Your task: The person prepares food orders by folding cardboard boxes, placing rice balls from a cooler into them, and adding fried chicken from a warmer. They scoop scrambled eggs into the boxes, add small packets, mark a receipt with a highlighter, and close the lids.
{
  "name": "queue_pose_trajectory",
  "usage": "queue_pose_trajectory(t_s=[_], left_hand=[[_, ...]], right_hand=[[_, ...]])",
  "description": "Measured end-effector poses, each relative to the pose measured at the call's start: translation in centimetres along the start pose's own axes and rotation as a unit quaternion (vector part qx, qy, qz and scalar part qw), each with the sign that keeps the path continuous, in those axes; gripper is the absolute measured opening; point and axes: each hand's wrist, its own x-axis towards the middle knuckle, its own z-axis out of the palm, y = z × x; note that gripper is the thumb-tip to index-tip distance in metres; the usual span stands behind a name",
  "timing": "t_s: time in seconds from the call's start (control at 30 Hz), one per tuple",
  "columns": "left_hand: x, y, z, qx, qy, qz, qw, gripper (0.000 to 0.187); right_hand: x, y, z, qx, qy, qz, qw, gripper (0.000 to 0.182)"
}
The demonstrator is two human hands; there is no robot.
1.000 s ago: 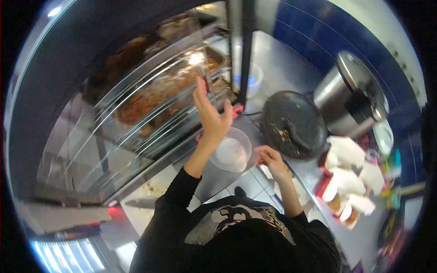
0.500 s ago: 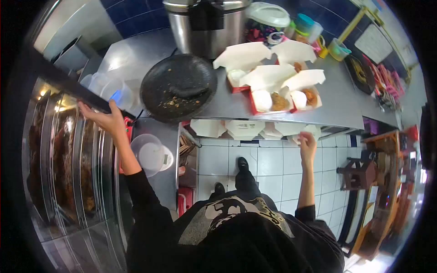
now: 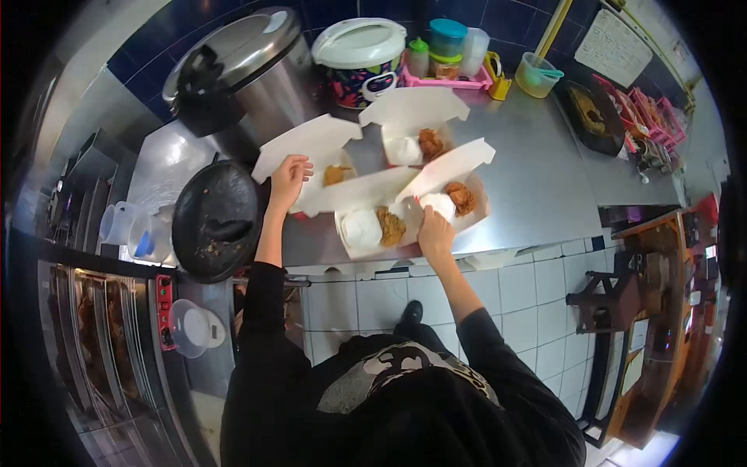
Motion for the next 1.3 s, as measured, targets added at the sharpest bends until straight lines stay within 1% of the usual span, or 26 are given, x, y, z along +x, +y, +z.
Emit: queue_pose_trajectory(t_s=[0.1,0.17,0.2,0.3,0.33,0.4,0.43,0.5,0.53,0.6,0.67,0.73,0.77,0.8,0.83,0.87,0.9,0.93,1.0,1.03,1.07,1.13,1.17,1.27,1.3], left_hand=[[3.5,-3.0,5.2,0.170,-0.021,-0.051,0.984,0.026],[4.4,-3.0,9.9,0.358,-0.028,-0.091,0.929,0.041],[4.7,-2.8,12.3,0.448,-0.033,-0.108,0.887,0.049],[5.2,-2.0,18.1,0.444,0.150,-0.084,0.880,0.066],[5.6,-1.6,19.3,0.456,0.159,-0.077,0.872,0.066],[6.6,-0.9,20.7,0.480,0.180,-0.062,0.856,0.068],[7.2,-1.4,21.0,0.474,0.205,-0.024,0.856,0.064],[8.1,-2.5,21.3,0.480,0.243,-0.018,0.843,0.060],[8.6,-3.1,21.5,0.481,0.260,-0.013,0.837,0.059],[9.3,-4.9,22.3,0.521,0.290,-0.016,0.803,0.052],[10.0,-7.6,22.3,0.461,0.300,-0.030,0.835,0.045],[9.3,-5.8,24.0,0.412,0.258,-0.077,0.870,0.038],[8.6,-4.2,24.8,0.436,0.232,-0.070,0.867,0.036],[7.9,-3.6,25.8,0.457,0.206,-0.062,0.863,0.033],[7.4,-4.5,25.9,0.455,0.198,-0.010,0.868,0.032],[7.0,-5.7,26.4,0.449,0.189,0.042,0.872,0.031],[6.2,-5.0,28.0,0.420,0.169,0.051,0.890,0.033],[5.5,-3.0,29.8,0.392,0.148,0.058,0.906,0.035],[5.1,1.9,35.3,0.340,0.123,0.039,0.932,0.034],[4.5,3.2,38.0,0.315,0.111,0.027,0.942,0.034],[4.2,3.1,40.0,0.331,0.112,0.039,0.936,0.034],[4.9,1.7,42.5,0.361,0.108,0.081,0.923,0.035],[5.1,0.5,43.9,0.331,0.108,0.102,0.932,0.035],[5.4,3.6,51.4,0.353,0.055,0.145,0.923,0.035],[5.2,5.5,54.5,0.339,0.057,0.109,0.933,0.035]], right_hand=[[0.7,6.3,-1.4,0.020,0.012,0.002,1.000,0.013],[1.6,11.6,-3.0,0.015,0.032,0.010,0.999,0.013],[2.1,14.0,-4.4,0.019,0.035,0.019,0.999,0.014],[3.7,21.9,-7.2,-0.009,0.063,0.034,0.997,0.015],[4.3,23.3,-9.0,-0.016,0.061,0.057,0.996,0.016],[5.4,27.0,-10.6,-0.016,0.094,0.067,0.993,0.018],[6.0,28.7,-11.3,-0.025,0.090,0.087,0.992,0.019],[7.6,31.8,-12.4,-0.043,0.083,0.128,0.987,0.021],[8.4,33.1,-12.7,-0.033,0.095,0.134,0.986,0.021],[10.0,35.7,-13.0,-0.016,0.121,0.145,0.982,0.022],[11.8,37.1,-13.0,-0.021,0.110,0.157,0.981,0.023],[13.3,37.2,-13.1,-0.001,0.083,0.158,0.984,0.021],[14.0,37.2,-13.0,0.011,0.056,0.159,0.986,0.018],[14.6,37.2,-12.9,0.022,0.031,0.160,0.986,0.015],[15.0,37.6,-11.6,0.006,0.057,0.098,0.993,0.009],[15.3,37.5,-11.6,0.000,0.063,0.080,0.995,0.007],[15.5,38.0,-11.0,0.050,0.095,0.054,0.993,0.007],[15.8,38.0,-11.4,0.072,0.055,0.054,0.994,0.008],[16.2,39.0,-12.7,0.117,-0.046,0.041,0.991,0.015],[16.1,40.1,-13.3,0.116,-0.030,0.004,0.993,0.016],[16.0,41.5,-13.9,0.118,-0.011,-0.031,0.992,0.017],[16.1,45.7,-15.5,0.114,-0.006,-0.023,0.993,0.018],[16.1,48.4,-16.4,0.122,0.007,-0.021,0.992,0.018],[16.2,56.0,-19.6,0.125,0.023,0.005,0.992,0.020],[16.2,58.6,-20.6,0.122,0.023,0.012,0.992,0.020]])
